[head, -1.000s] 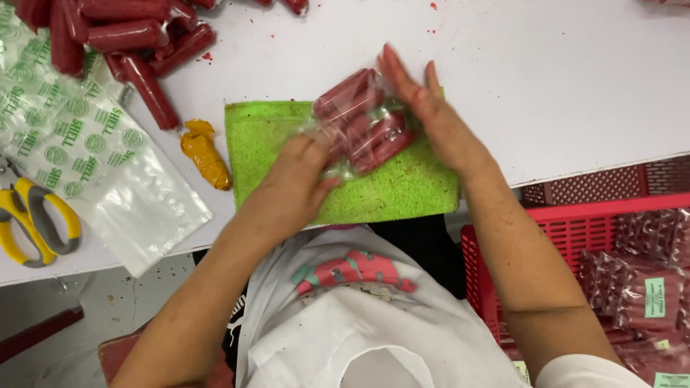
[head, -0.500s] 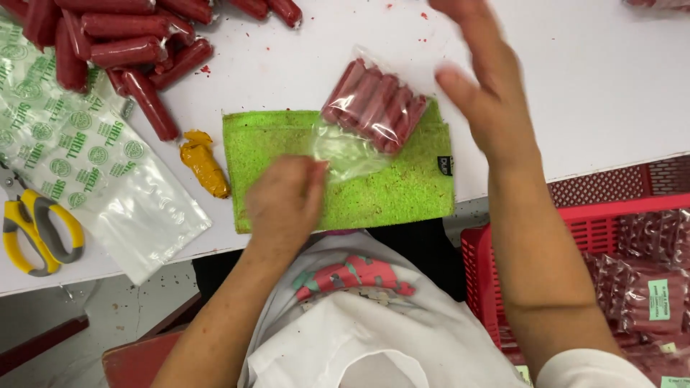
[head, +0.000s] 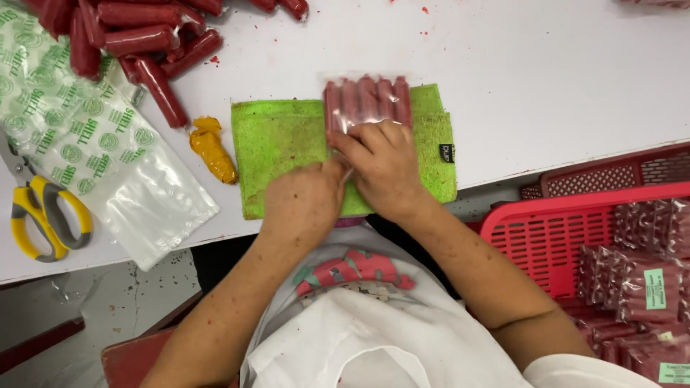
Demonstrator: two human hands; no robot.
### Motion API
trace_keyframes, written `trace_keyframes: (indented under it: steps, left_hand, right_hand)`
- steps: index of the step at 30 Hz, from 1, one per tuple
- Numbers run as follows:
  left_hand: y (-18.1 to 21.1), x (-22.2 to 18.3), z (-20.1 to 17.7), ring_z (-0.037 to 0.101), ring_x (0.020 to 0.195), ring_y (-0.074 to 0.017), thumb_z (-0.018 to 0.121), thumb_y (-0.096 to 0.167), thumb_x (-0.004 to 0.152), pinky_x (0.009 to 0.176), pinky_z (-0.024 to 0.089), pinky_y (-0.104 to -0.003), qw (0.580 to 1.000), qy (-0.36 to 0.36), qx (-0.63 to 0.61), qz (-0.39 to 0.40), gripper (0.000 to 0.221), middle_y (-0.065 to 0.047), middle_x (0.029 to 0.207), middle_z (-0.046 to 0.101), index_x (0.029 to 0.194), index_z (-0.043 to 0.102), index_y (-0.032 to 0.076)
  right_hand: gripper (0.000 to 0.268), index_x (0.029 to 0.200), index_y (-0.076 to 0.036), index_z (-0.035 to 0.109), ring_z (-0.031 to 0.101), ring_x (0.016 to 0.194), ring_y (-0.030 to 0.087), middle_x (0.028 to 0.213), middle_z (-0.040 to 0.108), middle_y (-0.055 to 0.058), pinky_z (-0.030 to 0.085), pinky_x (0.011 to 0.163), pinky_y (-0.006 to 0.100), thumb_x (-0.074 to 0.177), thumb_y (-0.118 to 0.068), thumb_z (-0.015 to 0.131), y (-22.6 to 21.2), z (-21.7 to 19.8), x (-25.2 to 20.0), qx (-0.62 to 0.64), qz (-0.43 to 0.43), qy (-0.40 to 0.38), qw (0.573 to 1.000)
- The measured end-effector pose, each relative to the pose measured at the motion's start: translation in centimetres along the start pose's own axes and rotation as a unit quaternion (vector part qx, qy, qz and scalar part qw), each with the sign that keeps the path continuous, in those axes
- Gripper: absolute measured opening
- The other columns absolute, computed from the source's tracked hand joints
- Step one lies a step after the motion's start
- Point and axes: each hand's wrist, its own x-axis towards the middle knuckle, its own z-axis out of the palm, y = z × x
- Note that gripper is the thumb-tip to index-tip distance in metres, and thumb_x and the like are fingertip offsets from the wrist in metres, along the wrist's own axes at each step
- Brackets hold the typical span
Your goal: The person repeatedly packs small red sausages into clear plastic bags, seals them, and places them into a red basket. The process is repeated multiple times throughout the clip.
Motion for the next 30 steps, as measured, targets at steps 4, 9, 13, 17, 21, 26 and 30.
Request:
trace_keyframes:
  steps: [4, 9, 13, 17, 21, 26, 30]
  left_hand:
    - [-0.2, -2.5, 2.3, 0.069, 0.057, -0.0280, 0.058, 0.027, 0.087, 0.048, 0.056, -0.041, 0.999, -0.001, -0.034, 0.020, 0.015, -0.006, 0.063, 0.062, 0.080, 0.062, 0.014]
    - [-1.9, -2.4, 1.8, 0.068, 0.056, -0.0265, 0.060, 0.020, 0.086, 0.048, 0.056, -0.038, 0.999, 0.038, -0.030, 0.008, 0.012, -0.005, 0.063, 0.062, 0.078, 0.064, 0.013]
    - [-1.4, -2.1, 3.5, 0.067, 0.078, -0.0321, 0.067, 0.019, 0.085, 0.061, 0.054, -0.041, 0.992, 0.124, -0.038, 0.007, 0.019, -0.012, 0.088, 0.061, 0.102, 0.061, 0.011]
    - [0.7, 1.6, 2.3, 0.059, 0.119, -0.0377, 0.066, 0.044, 0.094, 0.089, 0.048, -0.046, 0.968, 0.227, -0.012, 0.107, 0.050, -0.018, 0.131, 0.057, 0.131, 0.058, 0.011]
    - [0.2, 5.9, 5.3, 0.060, 0.103, -0.0319, 0.051, 0.055, 0.099, 0.078, 0.045, -0.042, 0.949, 0.287, 0.006, 0.129, 0.043, -0.010, 0.111, 0.061, 0.108, 0.061, 0.015]
    - [-0.8, 6.5, 4.5, 0.059, 0.096, -0.0290, 0.074, 0.044, 0.086, 0.071, 0.046, -0.041, 0.962, 0.230, -0.015, 0.146, 0.034, -0.007, 0.103, 0.059, 0.092, 0.059, 0.014]
    - [-0.4, 6.4, 2.9, 0.055, 0.103, -0.0320, 0.080, 0.057, 0.072, 0.076, 0.047, -0.044, 0.980, 0.130, -0.008, 0.151, 0.057, -0.010, 0.112, 0.057, 0.099, 0.061, 0.011]
  right_hand:
    - [0.011, 0.101, -0.025, 0.065, 0.056, 0.080, 0.021, 0.090, 0.053, -0.003, 0.042, 0.071, 0.038, 0.093, -0.031, 0.061, 1.9, 2.9, -0.3, -0.006, -0.048, -0.026, 0.998]
    - [0.037, 0.102, -0.018, 0.061, 0.053, 0.079, 0.027, 0.088, 0.047, 0.002, 0.041, 0.068, 0.043, 0.071, -0.012, 0.080, -0.6, -0.4, 1.8, -0.029, -0.011, -0.038, 0.999]
    - [0.057, 0.127, -0.006, 0.060, 0.055, 0.102, 0.034, 0.111, 0.053, 0.013, 0.045, 0.090, 0.043, 0.072, 0.010, 0.056, -2.2, -6.2, -2.4, 0.081, 0.140, -0.054, 0.985]
    - [0.024, 0.091, -0.016, 0.075, 0.067, 0.081, 0.027, 0.084, 0.068, 0.002, 0.055, 0.078, 0.037, 0.080, 0.004, 0.066, -1.1, -6.0, -5.8, 0.204, 0.233, -0.010, 0.951]
    - [0.026, 0.080, -0.012, 0.072, 0.066, 0.071, 0.029, 0.074, 0.067, 0.007, 0.054, 0.072, 0.038, 0.076, 0.010, 0.060, -0.2, -5.2, -5.4, 0.328, 0.273, -0.026, 0.904]
    - [0.028, 0.075, -0.012, 0.070, 0.065, 0.066, 0.027, 0.068, 0.065, 0.006, 0.054, 0.068, 0.037, 0.075, 0.012, 0.056, 0.1, -4.8, -4.5, 0.368, 0.278, -0.067, 0.885]
    - [0.028, 0.075, -0.012, 0.068, 0.065, 0.067, 0.027, 0.069, 0.063, 0.005, 0.053, 0.067, 0.036, 0.078, 0.012, 0.055, -1.1, -4.9, -3.9, 0.375, 0.284, -0.060, 0.881]
